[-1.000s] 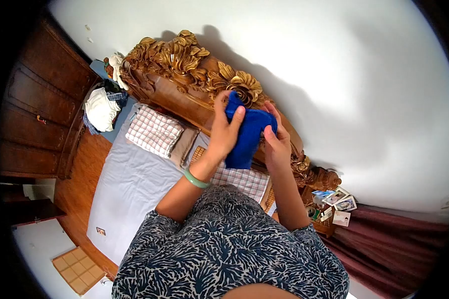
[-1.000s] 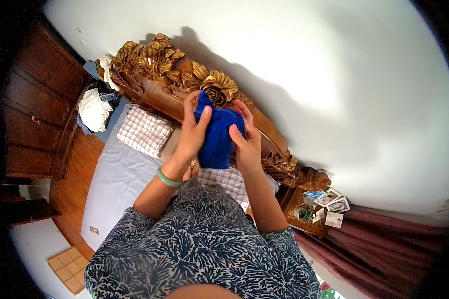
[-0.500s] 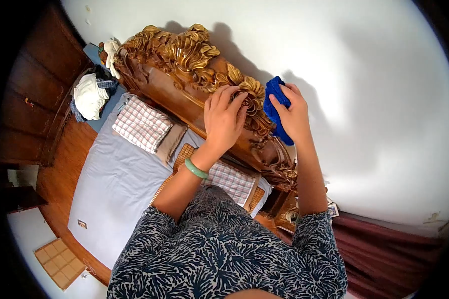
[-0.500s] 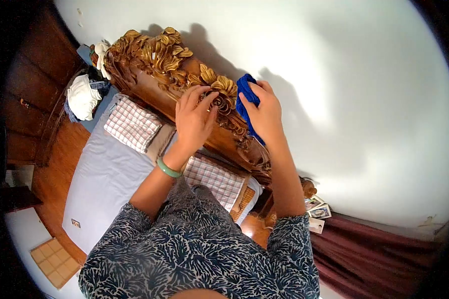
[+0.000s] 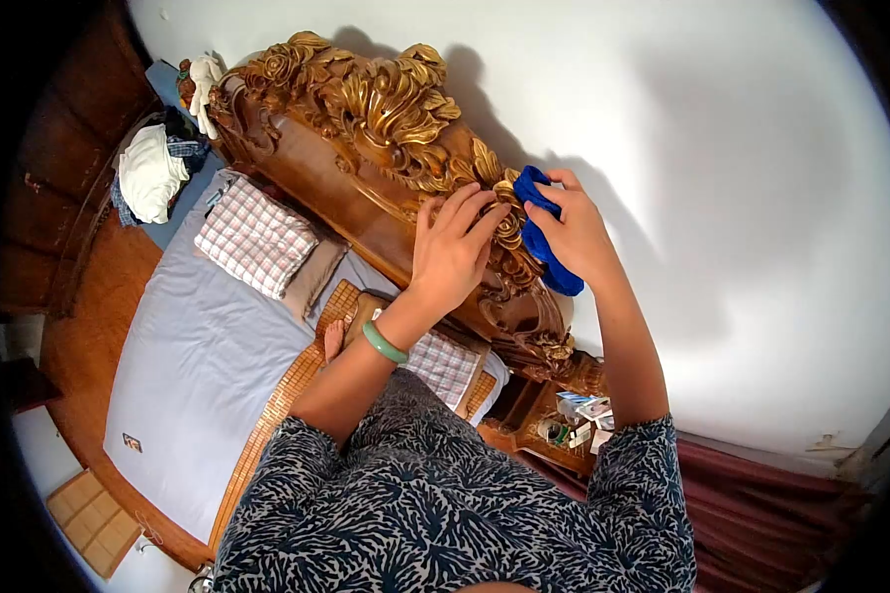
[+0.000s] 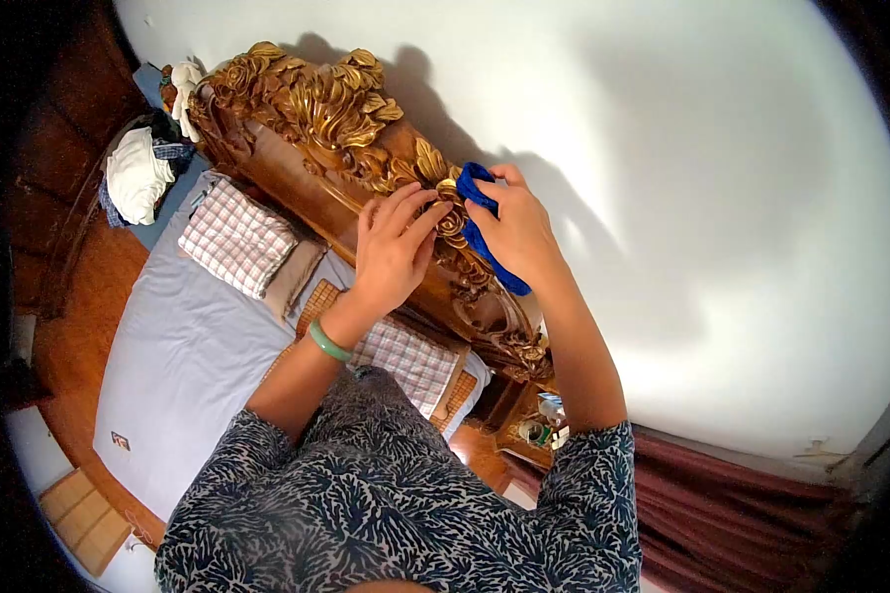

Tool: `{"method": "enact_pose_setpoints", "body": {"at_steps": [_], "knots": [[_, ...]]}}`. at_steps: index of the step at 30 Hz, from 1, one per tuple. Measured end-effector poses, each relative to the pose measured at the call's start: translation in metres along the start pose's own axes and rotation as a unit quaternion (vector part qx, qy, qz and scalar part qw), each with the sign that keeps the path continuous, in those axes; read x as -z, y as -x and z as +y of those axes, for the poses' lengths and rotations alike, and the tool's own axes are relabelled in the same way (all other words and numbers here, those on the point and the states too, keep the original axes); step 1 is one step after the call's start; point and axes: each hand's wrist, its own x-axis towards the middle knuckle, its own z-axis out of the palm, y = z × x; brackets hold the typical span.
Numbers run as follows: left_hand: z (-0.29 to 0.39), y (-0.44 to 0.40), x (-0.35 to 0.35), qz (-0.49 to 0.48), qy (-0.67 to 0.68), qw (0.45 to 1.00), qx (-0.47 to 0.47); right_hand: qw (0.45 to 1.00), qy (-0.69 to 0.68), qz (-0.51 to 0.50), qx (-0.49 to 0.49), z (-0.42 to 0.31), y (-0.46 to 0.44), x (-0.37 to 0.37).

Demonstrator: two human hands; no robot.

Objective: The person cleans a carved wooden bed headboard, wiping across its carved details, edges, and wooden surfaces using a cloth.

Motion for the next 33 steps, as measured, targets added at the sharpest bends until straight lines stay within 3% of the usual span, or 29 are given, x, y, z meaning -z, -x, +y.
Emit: {"method": "enact_pose_setpoints", "body": {"at_steps": [5, 9, 11, 14, 18, 23, 33], "knots": [[0.005, -0.002, -0.005, 0.011, 0.034, 0.999, -0.006, 0.999, 0.005, -0.025, -0.031, 0.005, -0.014, 0.013], [0.008, -0.003, -0.005, 0.019, 0.052, 0.998, -0.012, 0.993, -0.077, -0.082, -0.042, 0.000, -0.024, 0.028], [0.007, -0.003, -0.007, 0.021, 0.056, 0.998, -0.013, 0.962, -0.151, -0.138, -0.179, -0.009, -0.028, 0.033], [0.006, -0.003, -0.009, 0.021, 0.067, 0.997, -0.020, 0.954, -0.176, -0.124, -0.207, -0.017, -0.024, 0.032], [0.005, -0.004, -0.013, 0.021, 0.073, 0.997, -0.027, 0.948, -0.231, -0.094, -0.198, -0.008, -0.019, 0.029], [0.007, -0.004, -0.016, 0.014, 0.076, 0.996, -0.046, 0.961, -0.126, -0.135, -0.207, -0.001, -0.023, 0.039], [0.012, -0.003, -0.019, 0.009, 0.073, 0.995, -0.063, 0.960, -0.147, -0.092, -0.221, -0.002, -0.016, 0.037]]}}
